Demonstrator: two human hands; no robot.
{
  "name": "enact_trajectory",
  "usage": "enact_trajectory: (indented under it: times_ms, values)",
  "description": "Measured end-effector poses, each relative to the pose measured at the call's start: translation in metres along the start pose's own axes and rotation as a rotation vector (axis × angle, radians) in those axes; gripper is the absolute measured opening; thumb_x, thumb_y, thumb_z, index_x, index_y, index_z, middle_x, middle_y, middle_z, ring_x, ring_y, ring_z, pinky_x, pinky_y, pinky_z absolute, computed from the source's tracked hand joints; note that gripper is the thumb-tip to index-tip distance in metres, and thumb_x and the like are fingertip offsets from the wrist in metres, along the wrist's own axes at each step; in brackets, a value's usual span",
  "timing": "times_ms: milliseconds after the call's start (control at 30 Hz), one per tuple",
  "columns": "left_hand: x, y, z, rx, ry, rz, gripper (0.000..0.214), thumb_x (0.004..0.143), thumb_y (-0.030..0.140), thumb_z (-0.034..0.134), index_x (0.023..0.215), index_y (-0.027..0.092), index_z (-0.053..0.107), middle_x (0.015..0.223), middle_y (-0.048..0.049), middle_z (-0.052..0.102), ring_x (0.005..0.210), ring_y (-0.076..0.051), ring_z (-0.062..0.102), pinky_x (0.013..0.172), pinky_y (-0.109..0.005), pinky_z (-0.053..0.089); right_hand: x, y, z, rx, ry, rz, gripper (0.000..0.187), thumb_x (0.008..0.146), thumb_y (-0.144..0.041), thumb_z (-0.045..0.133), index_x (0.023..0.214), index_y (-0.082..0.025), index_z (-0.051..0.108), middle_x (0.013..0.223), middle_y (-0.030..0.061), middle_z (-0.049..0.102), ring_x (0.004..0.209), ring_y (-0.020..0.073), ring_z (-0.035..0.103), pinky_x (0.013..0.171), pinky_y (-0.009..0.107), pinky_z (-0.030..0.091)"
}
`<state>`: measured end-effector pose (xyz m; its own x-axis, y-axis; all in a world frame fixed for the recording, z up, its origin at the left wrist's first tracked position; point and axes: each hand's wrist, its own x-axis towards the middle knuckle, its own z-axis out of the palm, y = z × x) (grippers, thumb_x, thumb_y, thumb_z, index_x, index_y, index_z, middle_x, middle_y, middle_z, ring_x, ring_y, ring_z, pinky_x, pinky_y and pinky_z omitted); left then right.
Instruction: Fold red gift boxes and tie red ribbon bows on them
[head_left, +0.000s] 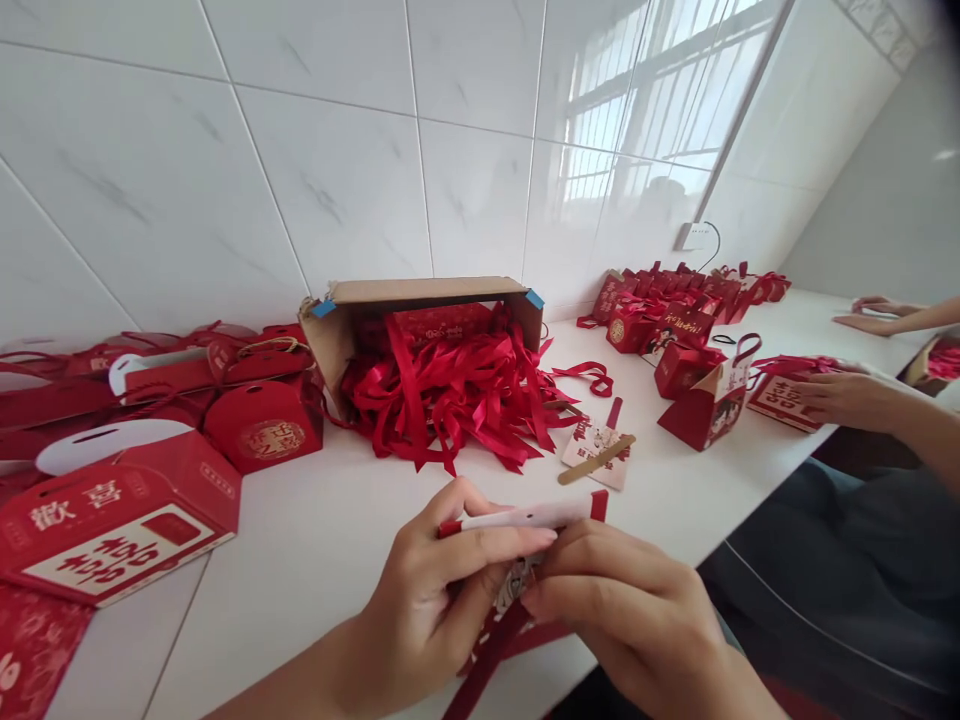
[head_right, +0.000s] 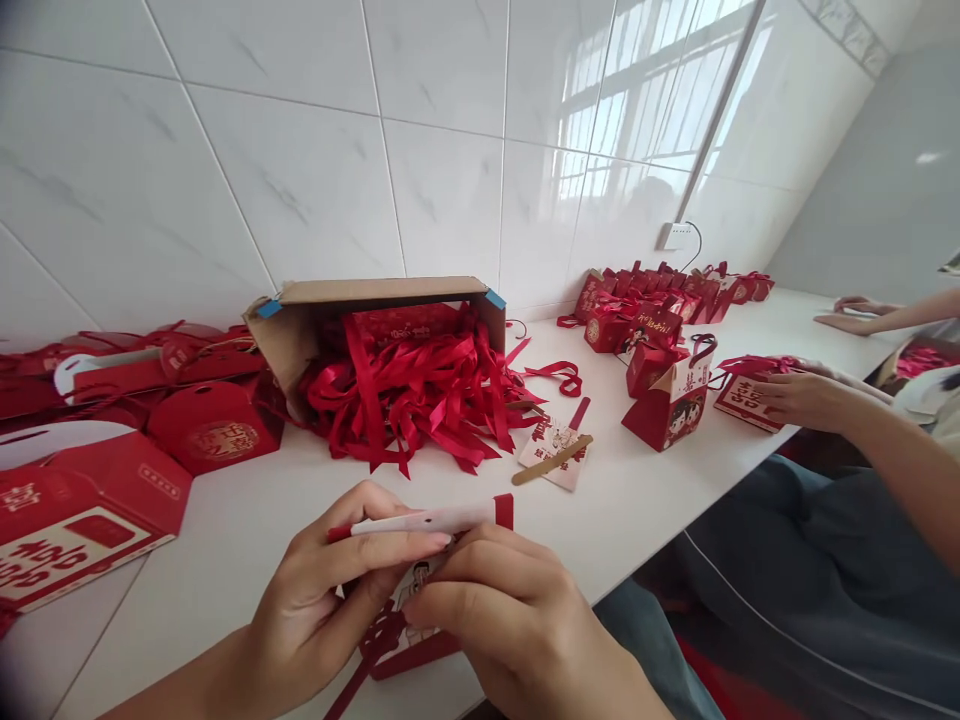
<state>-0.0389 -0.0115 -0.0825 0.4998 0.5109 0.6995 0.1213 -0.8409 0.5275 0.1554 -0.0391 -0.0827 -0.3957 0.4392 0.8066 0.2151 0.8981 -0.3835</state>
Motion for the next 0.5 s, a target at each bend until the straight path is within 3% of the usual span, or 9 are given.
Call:
enact_trajectory:
  times_ms: [500]
  values:
    - [-0.0006,-0.0052,-0.0024,0.096,-0.094,0.015,0.033,0.084,0.000,0.051,0.106,0.022,0.060,0.091,-0.0049,0.052,0.085,-0.016,0.055,0.068,-0.023,0.053,-0.0039,0.0079,0.0027,-0.009,0.081,-0.047,0.018,0.089,-0.003,0.053,0.092,-0.006,0.070,0.077,0.0114,0.071,0.072,0.0159,0.065,0.067,0.027,0.059]
